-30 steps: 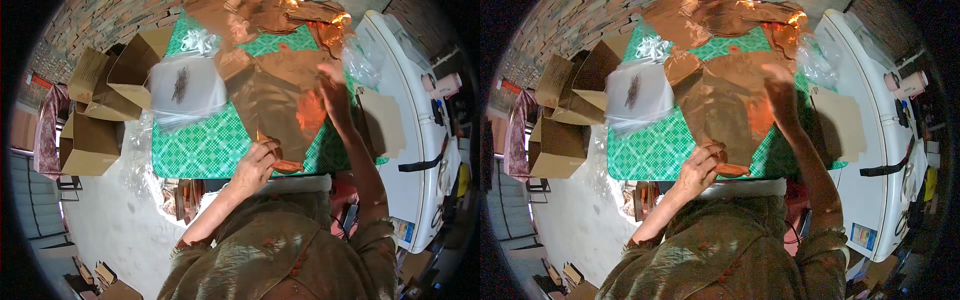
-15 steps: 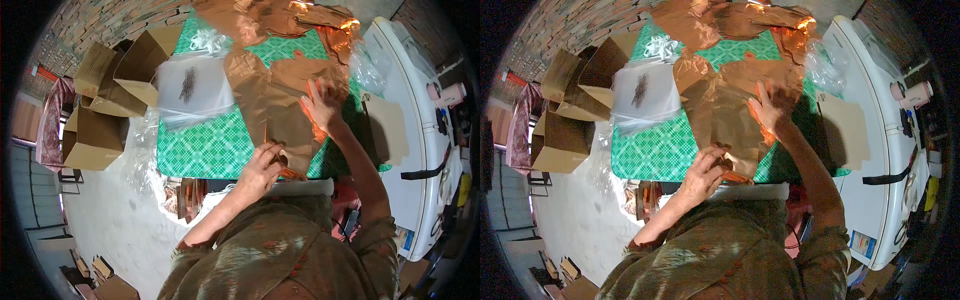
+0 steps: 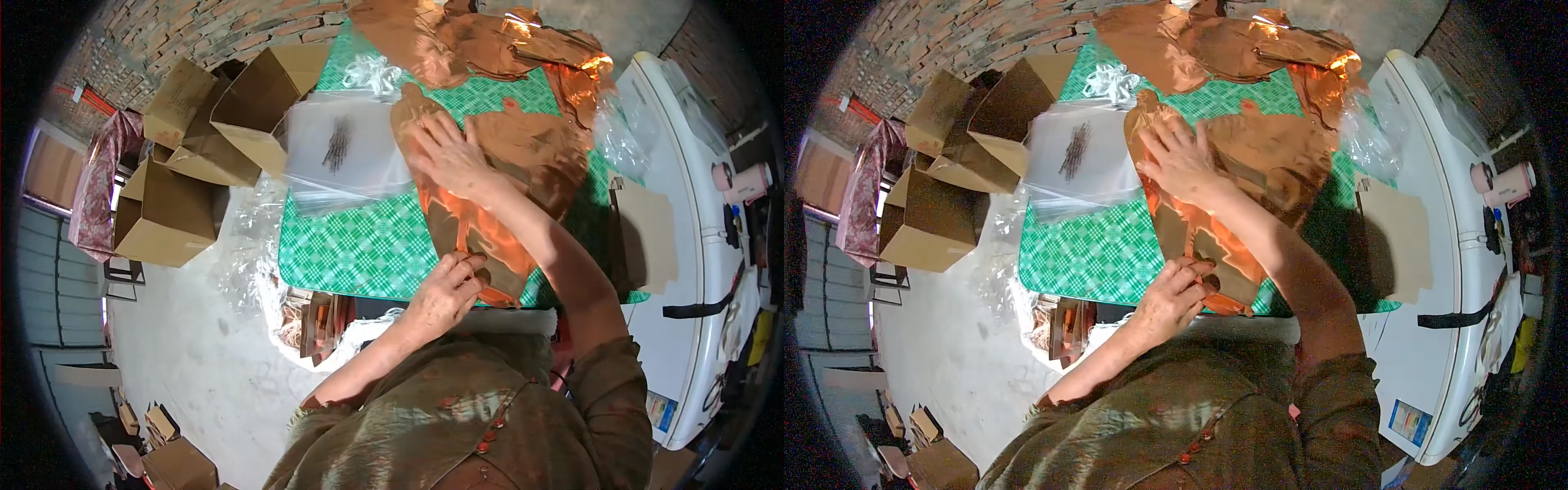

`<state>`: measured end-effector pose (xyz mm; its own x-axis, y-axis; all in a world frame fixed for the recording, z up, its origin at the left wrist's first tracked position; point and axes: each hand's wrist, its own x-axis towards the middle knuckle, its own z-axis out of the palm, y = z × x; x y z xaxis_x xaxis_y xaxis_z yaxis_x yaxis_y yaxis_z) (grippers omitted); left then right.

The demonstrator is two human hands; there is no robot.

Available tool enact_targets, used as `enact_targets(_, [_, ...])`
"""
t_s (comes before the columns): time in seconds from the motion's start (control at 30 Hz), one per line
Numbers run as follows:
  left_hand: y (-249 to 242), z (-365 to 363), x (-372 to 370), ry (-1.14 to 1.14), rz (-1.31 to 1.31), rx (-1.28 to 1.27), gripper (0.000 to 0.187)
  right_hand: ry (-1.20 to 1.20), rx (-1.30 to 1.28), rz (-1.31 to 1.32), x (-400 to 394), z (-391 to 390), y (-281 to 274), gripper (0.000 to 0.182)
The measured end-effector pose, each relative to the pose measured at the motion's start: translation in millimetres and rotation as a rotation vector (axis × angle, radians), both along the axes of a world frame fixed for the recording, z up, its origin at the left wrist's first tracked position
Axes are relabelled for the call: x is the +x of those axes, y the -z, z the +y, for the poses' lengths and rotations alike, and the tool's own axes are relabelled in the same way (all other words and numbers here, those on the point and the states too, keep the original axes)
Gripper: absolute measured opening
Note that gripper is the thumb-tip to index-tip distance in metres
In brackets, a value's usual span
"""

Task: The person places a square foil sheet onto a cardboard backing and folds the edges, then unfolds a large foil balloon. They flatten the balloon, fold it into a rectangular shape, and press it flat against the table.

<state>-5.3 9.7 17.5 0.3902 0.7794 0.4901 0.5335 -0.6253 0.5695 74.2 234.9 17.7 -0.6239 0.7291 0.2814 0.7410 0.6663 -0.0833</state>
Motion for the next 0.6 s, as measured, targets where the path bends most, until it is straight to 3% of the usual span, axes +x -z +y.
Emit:
enact_targets(0.13, [1,1,-1,-0.002,-0.002,0.012,0.026,-0.102,-0.025,-0.085,-17,-3,7,0.062])
enact_targets(0.33, [-1,2,-1,0.008,-0.02,0.013,0.026,-0.155,0.045,0.124,-5,-3,8,0.061])
enact_targets(0.47, [3,3,-1,0.018,-0.018,0.016,0.028,-0.105,0.021,0.162,52,-17,-9,0.063])
enact_targets(0.6, [-1,3,0,0.027,0.001,0.004,0.038,0.061,0.03,-0.04,126,-30,-12,0.064])
